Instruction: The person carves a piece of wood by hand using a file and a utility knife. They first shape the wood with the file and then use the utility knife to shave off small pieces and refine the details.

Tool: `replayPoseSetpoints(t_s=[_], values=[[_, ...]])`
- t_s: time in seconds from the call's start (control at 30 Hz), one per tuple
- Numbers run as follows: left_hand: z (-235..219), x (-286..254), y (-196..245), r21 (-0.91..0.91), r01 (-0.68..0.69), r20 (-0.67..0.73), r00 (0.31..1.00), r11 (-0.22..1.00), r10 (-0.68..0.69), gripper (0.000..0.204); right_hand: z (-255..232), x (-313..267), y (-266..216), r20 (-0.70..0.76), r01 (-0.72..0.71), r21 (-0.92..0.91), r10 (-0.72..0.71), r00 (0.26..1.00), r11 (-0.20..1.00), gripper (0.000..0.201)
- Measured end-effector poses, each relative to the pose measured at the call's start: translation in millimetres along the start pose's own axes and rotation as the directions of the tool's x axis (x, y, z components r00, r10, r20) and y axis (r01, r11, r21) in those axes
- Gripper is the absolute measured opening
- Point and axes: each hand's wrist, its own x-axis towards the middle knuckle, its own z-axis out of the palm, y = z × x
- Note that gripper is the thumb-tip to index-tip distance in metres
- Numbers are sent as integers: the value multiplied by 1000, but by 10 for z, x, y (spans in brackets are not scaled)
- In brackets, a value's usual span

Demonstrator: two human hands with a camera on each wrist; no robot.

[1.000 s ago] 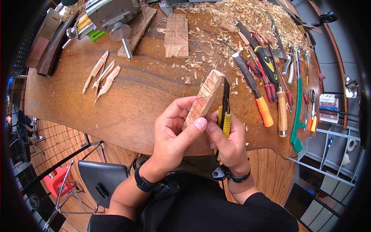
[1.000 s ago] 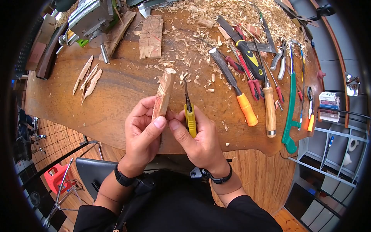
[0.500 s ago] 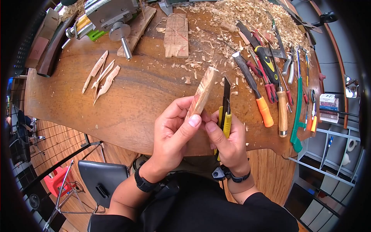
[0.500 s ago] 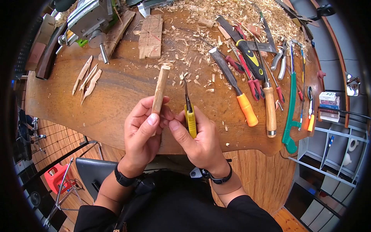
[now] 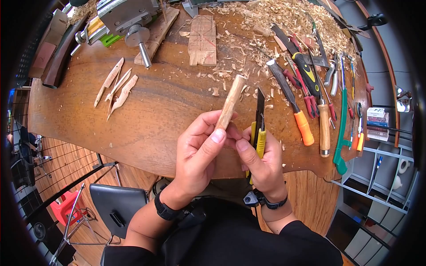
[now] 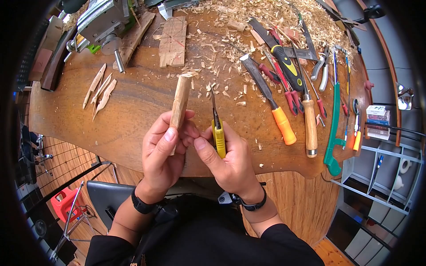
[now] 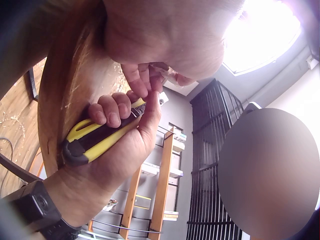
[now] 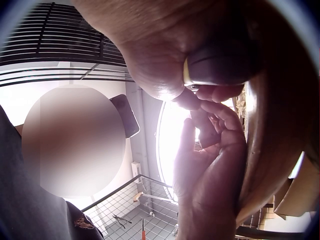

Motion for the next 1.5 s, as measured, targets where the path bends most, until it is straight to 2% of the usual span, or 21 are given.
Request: replayPoseSetpoints(t_s=[0.23,0.3,0.6,0.8,0.97,1.03,1.07,1.13,1.17,1.2,1.27,1.3,1.33,1.4,1.43,1.47,1.5], values=[[8,8,3,-8,-2,12,1000,1000,2,40,-2,1,-1,-2,-2,-5,2,1000,1000,26],[53,7,31,82,53,-53,997,995,-49,51,0,2,1,-4,-1,-5,1,1000,1000,26],[65,3,65,79,71,-51,996,994,-67,57,-1,-2,15,-7,-6,-15,6,1000,1000,27],[35,-5,25,-13,51,-39,998,999,-51,50,-3,0,30,-9,-6,-12,6,1000,1000,25],[28,-2,-17,0,36,-47,998,999,-36,49,-6,7,-8,-27,5,11,-5,1000,1000,26],[37,-5,-29,-4,9,-67,998,1000,-10,47,-20,20,-16,14,7,-35,-7,1000,999,29],[29,0,-44,31,41,-41,998,999,-39,47,-34,36,-30,-20,12,6,-12,1000,1000,29],[17,-15,-54,-1,-18,-81,997,1000,18,45,-48,41,-37,25,72,-129,-69,997,989,31],[62,-17,-26,24,-19,-122,992,1000,21,43,-24,42,-14,-3,151,-132,-152,988,980,30],[45,-42,11,56,14,-96,995,998,-8,43,-28,40,-12,-43,150,-97,-155,987,984,30],[-3,-130,81,380,-30,-128,988,925,85,40,-67,28,-37,12,99,-130,-98,995,987,30],[32,-155,105,524,-36,-175,973,851,149,37,-61,27,-33,-2,118,-124,-120,993,985,30],[48,-176,118,541,-21,-166,977,841,131,37,-54,18,-20,-20,111,-100,-114,993,989,30],[69,-202,137,824,6,-179,951,566,251,36,-50,14,6,-21,126,-37,-127,992,991,24],[84,-215,159,866,23,-169,953,500,249,32,-46,13,23,-26,122,-23,-123,992,992,24],[52,-233,151,871,30,-170,955,490,244,32,-40,14,40,-41,134,3,-134,990,991,24],[0,-256,125,921,-13,-102,957,389,273,32,-36,14,52,-55,146,29,-144,988,989,23]])
